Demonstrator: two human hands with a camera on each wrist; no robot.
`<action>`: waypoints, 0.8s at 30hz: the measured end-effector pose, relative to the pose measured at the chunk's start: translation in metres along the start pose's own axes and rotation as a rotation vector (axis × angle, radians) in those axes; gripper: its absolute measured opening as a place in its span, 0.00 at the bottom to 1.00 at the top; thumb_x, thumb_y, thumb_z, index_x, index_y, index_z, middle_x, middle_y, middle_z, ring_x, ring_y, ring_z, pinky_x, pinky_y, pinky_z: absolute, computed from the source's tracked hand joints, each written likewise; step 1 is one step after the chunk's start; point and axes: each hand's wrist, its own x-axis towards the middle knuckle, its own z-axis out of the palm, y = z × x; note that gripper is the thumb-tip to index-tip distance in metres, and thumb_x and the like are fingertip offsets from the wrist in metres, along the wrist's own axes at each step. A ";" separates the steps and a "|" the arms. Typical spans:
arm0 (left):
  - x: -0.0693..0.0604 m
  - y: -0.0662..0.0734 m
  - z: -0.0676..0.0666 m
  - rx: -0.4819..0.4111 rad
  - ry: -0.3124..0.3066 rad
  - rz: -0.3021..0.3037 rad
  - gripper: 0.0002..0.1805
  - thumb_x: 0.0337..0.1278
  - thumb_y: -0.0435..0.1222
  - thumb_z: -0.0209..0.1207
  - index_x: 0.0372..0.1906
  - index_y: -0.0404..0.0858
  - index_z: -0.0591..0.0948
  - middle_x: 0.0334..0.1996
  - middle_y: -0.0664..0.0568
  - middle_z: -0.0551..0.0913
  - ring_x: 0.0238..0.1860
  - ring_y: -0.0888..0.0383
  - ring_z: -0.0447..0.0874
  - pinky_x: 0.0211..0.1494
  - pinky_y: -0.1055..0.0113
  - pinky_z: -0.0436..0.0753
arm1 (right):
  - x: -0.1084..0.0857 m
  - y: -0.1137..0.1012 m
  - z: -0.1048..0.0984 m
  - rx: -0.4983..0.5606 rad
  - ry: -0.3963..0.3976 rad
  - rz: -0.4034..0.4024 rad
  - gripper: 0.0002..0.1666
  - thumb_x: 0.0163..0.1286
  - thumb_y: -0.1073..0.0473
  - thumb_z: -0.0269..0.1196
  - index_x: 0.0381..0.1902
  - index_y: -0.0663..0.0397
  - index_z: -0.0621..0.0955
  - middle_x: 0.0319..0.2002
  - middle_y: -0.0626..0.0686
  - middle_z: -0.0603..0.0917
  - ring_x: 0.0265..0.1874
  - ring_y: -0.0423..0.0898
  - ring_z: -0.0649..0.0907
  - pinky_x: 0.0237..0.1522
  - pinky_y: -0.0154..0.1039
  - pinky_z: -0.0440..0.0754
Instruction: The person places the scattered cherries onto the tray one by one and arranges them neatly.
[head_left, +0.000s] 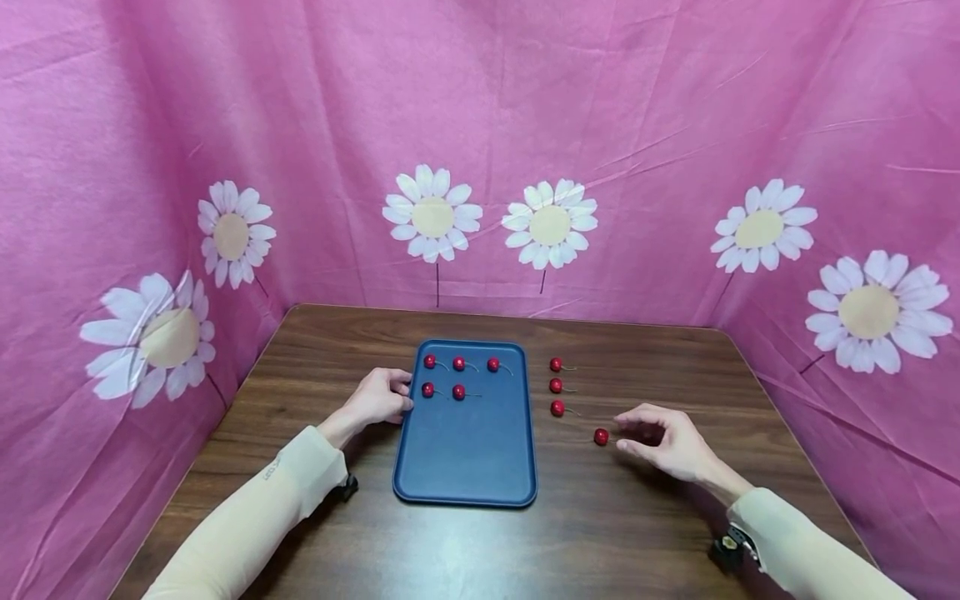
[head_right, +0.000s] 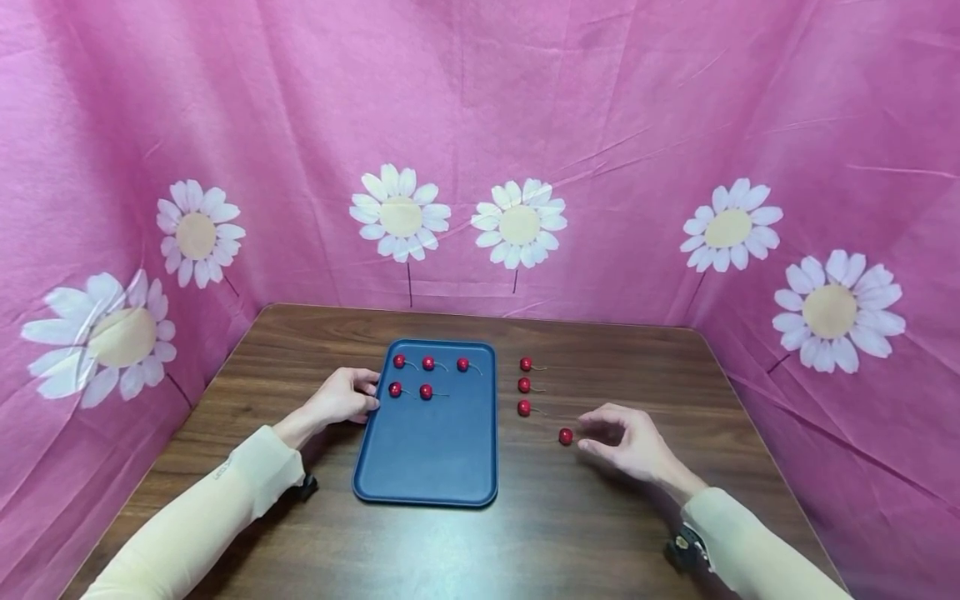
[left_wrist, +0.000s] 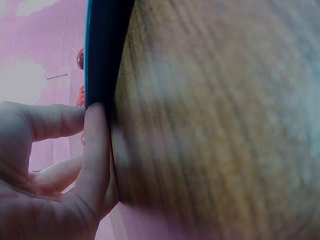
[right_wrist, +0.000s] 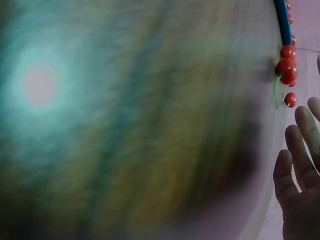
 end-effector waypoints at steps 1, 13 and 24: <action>0.000 0.000 0.000 -0.001 0.000 -0.001 0.32 0.65 0.23 0.69 0.75 0.27 0.79 0.51 0.37 0.84 0.44 0.52 0.91 0.48 0.52 1.00 | -0.001 0.001 0.000 -0.009 0.000 0.004 0.20 0.61 0.71 0.83 0.52 0.59 0.92 0.42 0.55 0.94 0.40 0.37 0.91 0.41 0.26 0.89; 0.000 0.002 -0.001 0.012 -0.004 0.019 0.32 0.66 0.23 0.69 0.75 0.27 0.79 0.52 0.36 0.85 0.45 0.50 0.91 0.48 0.51 1.00 | 0.002 0.007 0.008 -0.188 0.009 -0.013 0.19 0.56 0.63 0.87 0.45 0.43 0.96 0.39 0.43 0.93 0.38 0.36 0.87 0.38 0.28 0.80; 0.000 0.000 0.001 0.003 0.004 0.009 0.33 0.65 0.23 0.69 0.75 0.26 0.78 0.50 0.37 0.85 0.43 0.52 0.91 0.47 0.51 1.00 | 0.006 0.004 0.011 -0.195 0.025 -0.083 0.15 0.56 0.69 0.85 0.34 0.42 0.96 0.33 0.42 0.89 0.33 0.36 0.85 0.36 0.28 0.79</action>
